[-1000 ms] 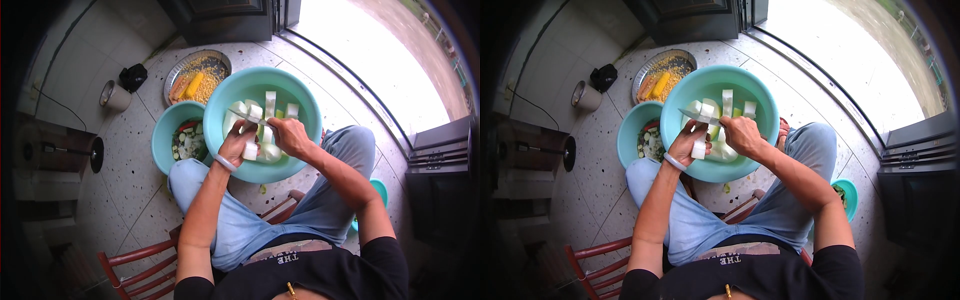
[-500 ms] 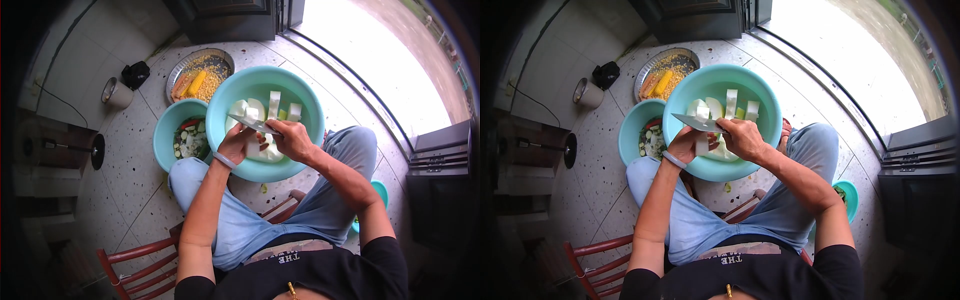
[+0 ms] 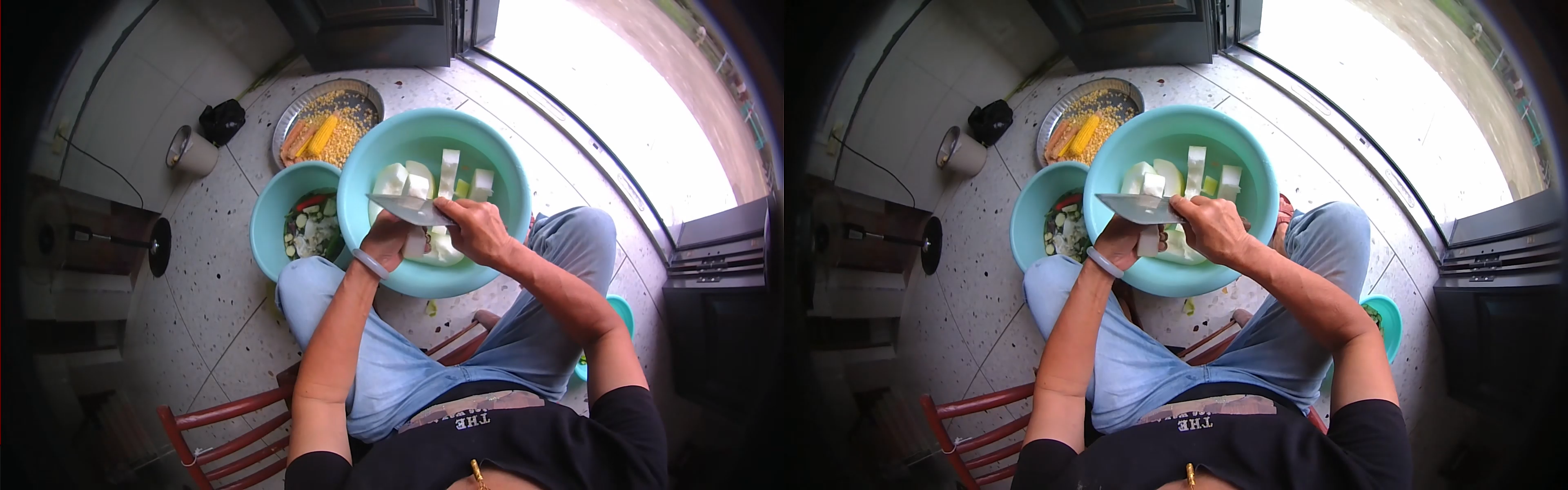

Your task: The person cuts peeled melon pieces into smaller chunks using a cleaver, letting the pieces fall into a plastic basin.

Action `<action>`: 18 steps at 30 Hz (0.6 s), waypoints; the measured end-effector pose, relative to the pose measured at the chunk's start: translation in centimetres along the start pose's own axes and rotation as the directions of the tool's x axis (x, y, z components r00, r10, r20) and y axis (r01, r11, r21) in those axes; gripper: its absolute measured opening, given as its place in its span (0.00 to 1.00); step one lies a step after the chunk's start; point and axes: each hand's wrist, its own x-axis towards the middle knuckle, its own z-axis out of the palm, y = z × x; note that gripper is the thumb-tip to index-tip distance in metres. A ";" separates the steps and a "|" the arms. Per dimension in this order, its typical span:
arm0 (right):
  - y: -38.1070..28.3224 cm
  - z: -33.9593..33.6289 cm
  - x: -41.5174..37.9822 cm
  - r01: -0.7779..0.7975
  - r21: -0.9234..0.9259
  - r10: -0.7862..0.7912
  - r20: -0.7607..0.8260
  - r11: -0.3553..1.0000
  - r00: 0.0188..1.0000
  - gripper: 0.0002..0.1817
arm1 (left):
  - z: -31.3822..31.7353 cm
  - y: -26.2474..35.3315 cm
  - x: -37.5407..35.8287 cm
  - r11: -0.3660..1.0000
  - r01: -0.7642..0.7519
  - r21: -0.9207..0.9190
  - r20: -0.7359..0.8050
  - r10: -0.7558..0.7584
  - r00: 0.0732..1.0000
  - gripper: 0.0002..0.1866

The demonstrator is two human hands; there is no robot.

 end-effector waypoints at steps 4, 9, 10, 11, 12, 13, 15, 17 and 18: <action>1.5 1.0 0.9 -0.180 -0.071 0.187 0.102 0.981 0.977 0.08 | 0.8 0.1 -0.4 0.999 -0.019 0.044 -0.010 0.020 1.000 0.23; 2.9 0.7 1.3 -0.275 -0.068 0.278 0.035 0.959 0.960 0.05 | 0.7 0.3 -0.3 0.979 -0.128 0.160 0.009 0.128 0.992 0.23; 2.4 0.2 1.5 -0.261 -0.019 0.261 0.009 0.965 0.965 0.04 | 0.5 -0.1 -0.1 0.964 -0.184 0.191 -0.032 0.194 0.980 0.22; 2.1 0.0 1.5 -0.238 0.039 0.238 -0.014 0.971 0.971 0.04 | -0.1 -0.6 0.4 0.981 -0.141 0.137 -0.047 0.148 0.988 0.22; 1.7 -0.1 1.4 -0.216 0.100 0.221 -0.042 0.971 0.974 0.03 | -0.8 -0.4 0.8 0.992 -0.093 0.088 -0.058 0.099 0.993 0.22; 1.4 -0.1 1.4 -0.193 0.160 0.207 -0.076 0.968 0.975 0.02 | -1.4 -0.4 1.1 0.998 -0.046 0.043 -0.064 0.049 0.997 0.21; 0.4 -0.2 1.1 -0.174 0.222 0.198 -0.091 0.960 0.976 0.03 | -1.6 0.0 0.8 0.989 -0.012 -0.149 -0.064 0.002 0.998 0.22; 0.0 -0.4 0.7 -0.121 0.208 0.140 -0.080 0.971 0.987 0.08 | -0.6 0.5 -0.1 0.978 0.004 -0.209 -0.069 -0.019 0.997 0.23; -0.1 -0.4 0.5 -0.094 0.187 0.109 -0.072 0.978 0.991 0.09 | -0.6 0.4 -0.3 0.979 0.023 -0.202 -0.046 -0.033 0.998 0.22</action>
